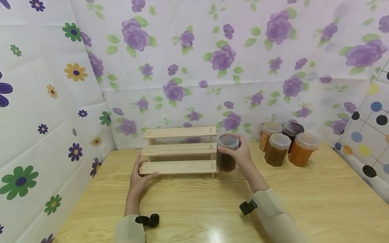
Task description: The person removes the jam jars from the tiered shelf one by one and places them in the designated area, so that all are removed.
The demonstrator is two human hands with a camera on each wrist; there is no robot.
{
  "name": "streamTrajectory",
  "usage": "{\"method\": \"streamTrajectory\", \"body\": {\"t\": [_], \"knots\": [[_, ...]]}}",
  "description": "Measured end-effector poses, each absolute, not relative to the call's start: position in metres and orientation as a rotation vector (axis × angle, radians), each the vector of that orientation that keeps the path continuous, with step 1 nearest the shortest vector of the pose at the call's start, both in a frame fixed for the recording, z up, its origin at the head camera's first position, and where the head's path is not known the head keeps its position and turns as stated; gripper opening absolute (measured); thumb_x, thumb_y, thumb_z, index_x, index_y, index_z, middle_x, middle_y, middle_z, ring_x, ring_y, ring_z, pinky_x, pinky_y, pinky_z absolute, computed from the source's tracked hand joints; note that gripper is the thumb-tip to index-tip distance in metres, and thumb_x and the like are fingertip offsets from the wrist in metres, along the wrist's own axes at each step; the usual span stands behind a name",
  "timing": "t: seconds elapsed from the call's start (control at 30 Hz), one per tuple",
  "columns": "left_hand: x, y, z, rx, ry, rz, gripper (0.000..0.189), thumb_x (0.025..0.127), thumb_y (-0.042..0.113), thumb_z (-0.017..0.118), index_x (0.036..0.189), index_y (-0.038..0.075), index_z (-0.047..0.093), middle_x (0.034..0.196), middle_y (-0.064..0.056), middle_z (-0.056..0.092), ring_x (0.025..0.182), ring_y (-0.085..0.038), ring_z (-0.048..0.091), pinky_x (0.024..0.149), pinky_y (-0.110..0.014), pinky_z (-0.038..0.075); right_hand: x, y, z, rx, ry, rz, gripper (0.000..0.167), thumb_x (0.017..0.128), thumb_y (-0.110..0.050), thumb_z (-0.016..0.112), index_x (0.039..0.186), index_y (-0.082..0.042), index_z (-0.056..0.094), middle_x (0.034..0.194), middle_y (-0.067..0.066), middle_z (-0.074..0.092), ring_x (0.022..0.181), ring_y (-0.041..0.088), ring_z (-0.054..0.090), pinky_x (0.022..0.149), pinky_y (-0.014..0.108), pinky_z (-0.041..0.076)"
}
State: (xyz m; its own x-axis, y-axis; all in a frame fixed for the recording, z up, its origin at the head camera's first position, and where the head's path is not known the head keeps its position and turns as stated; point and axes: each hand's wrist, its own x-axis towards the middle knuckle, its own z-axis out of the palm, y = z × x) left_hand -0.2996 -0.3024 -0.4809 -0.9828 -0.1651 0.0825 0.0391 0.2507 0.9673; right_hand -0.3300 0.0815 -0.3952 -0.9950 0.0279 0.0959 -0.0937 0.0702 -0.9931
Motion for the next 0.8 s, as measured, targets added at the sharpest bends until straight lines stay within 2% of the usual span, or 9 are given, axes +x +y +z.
{"method": "streamTrajectory", "body": {"t": [0.17, 0.2, 0.23, 0.3, 0.4, 0.47, 0.5, 0.63, 0.8], "knots": [[-0.300, -0.302, -0.481, 0.119, -2.334, -1.854, 0.111, 0.080, 0.018, 0.081, 0.156, 0.041, 0.004, 0.160, -0.011, 0.020, 0.138, -0.034, 0.033, 0.108, -0.048, 0.035, -0.328, 0.121, -0.397, -0.025, -2.231, 2.036, 0.078, 0.081, -0.023, 0.079, 0.144, -0.009, 0.034, 0.139, 0.016, 0.042, 0.125, 0.028, 0.045, 0.103, 0.038, 0.039], [-0.300, -0.302, -0.481, 0.122, -2.336, -1.852, 0.111, 0.080, 0.018, 0.081, 0.156, 0.043, 0.004, 0.160, -0.010, 0.020, 0.139, -0.034, 0.032, 0.108, -0.049, 0.034, -0.327, 0.129, -0.396, -0.037, -2.229, 2.036, 0.079, 0.082, -0.023, 0.079, 0.144, -0.008, 0.033, 0.145, 0.016, 0.038, 0.127, 0.029, 0.043, 0.105, 0.039, 0.039], [-0.300, -0.302, -0.481, 0.122, -2.337, -1.850, 0.111, 0.080, 0.019, 0.081, 0.156, 0.043, 0.004, 0.160, -0.010, 0.020, 0.139, -0.033, 0.032, 0.109, -0.050, 0.033, -0.326, 0.136, -0.395, -0.041, -2.225, 2.036, 0.080, 0.083, -0.024, 0.078, 0.145, -0.008, 0.031, 0.149, 0.015, 0.035, 0.129, 0.028, 0.042, 0.106, 0.039, 0.038], [-0.300, -0.301, -0.482, 0.130, -2.348, -1.844, 0.110, 0.080, 0.020, 0.081, 0.155, 0.045, 0.005, 0.160, -0.009, 0.021, 0.138, -0.032, 0.033, 0.106, -0.041, 0.037, -0.322, 0.153, -0.394, -0.058, -2.234, 2.023, 0.082, 0.084, -0.026, 0.077, 0.148, -0.009, 0.029, 0.154, 0.013, 0.031, 0.132, 0.028, 0.040, 0.108, 0.040, 0.037], [-0.301, -0.303, -0.483, 0.136, -2.345, -1.838, 0.111, 0.080, 0.019, 0.081, 0.156, 0.043, 0.004, 0.159, -0.009, 0.023, 0.138, -0.030, 0.034, 0.105, -0.037, 0.035, -0.318, 0.174, -0.395, -0.088, -2.277, 1.958, 0.087, 0.085, -0.032, 0.076, 0.151, -0.009, 0.025, 0.157, 0.013, 0.027, 0.137, 0.030, 0.036, 0.112, 0.046, 0.034], [-0.300, -0.303, -0.484, 0.138, -2.338, -1.845, 0.111, 0.080, 0.017, 0.081, 0.157, 0.039, 0.003, 0.158, -0.010, 0.024, 0.138, -0.030, 0.033, 0.106, -0.037, 0.035, -0.313, 0.188, -0.399, -0.111, -2.323, 1.870, 0.088, 0.084, -0.036, 0.076, 0.151, -0.009, 0.026, 0.151, 0.017, 0.034, 0.134, 0.031, 0.038, 0.110, 0.046, 0.036], [-0.300, -0.303, -0.484, 0.131, -2.333, -1.849, 0.112, 0.080, 0.016, 0.081, 0.157, 0.037, 0.002, 0.158, -0.012, 0.023, 0.139, -0.031, 0.032, 0.108, -0.043, 0.032, -0.311, 0.194, -0.401, -0.113, -2.342, 1.827, 0.088, 0.084, -0.036, 0.076, 0.150, -0.007, 0.026, 0.150, 0.018, 0.035, 0.133, 0.032, 0.038, 0.108, 0.047, 0.037], [-0.299, -0.302, -0.485, 0.127, -2.329, -1.859, 0.112, 0.081, 0.016, 0.081, 0.157, 0.038, 0.002, 0.159, -0.013, 0.021, 0.141, -0.033, 0.028, 0.111, -0.049, 0.029, -0.301, 0.218, -0.407, -0.105, -2.423, 1.668, 0.086, 0.084, -0.036, 0.076, 0.147, -0.003, 0.028, 0.145, 0.020, 0.037, 0.128, 0.031, 0.041, 0.096, 0.035, 0.042], [-0.300, -0.301, -0.484, 0.121, -2.342, -1.855, 0.110, 0.082, 0.018, 0.080, 0.154, 0.048, 0.002, 0.160, -0.010, 0.021, 0.140, -0.031, 0.030, 0.110, -0.047, 0.031, -0.292, 0.242, -0.412, -0.150, -2.443, 1.615, 0.087, 0.085, -0.036, 0.075, 0.147, 0.000, 0.025, 0.145, 0.019, 0.035, 0.126, 0.029, 0.041, 0.087, 0.023, 0.039]]}}
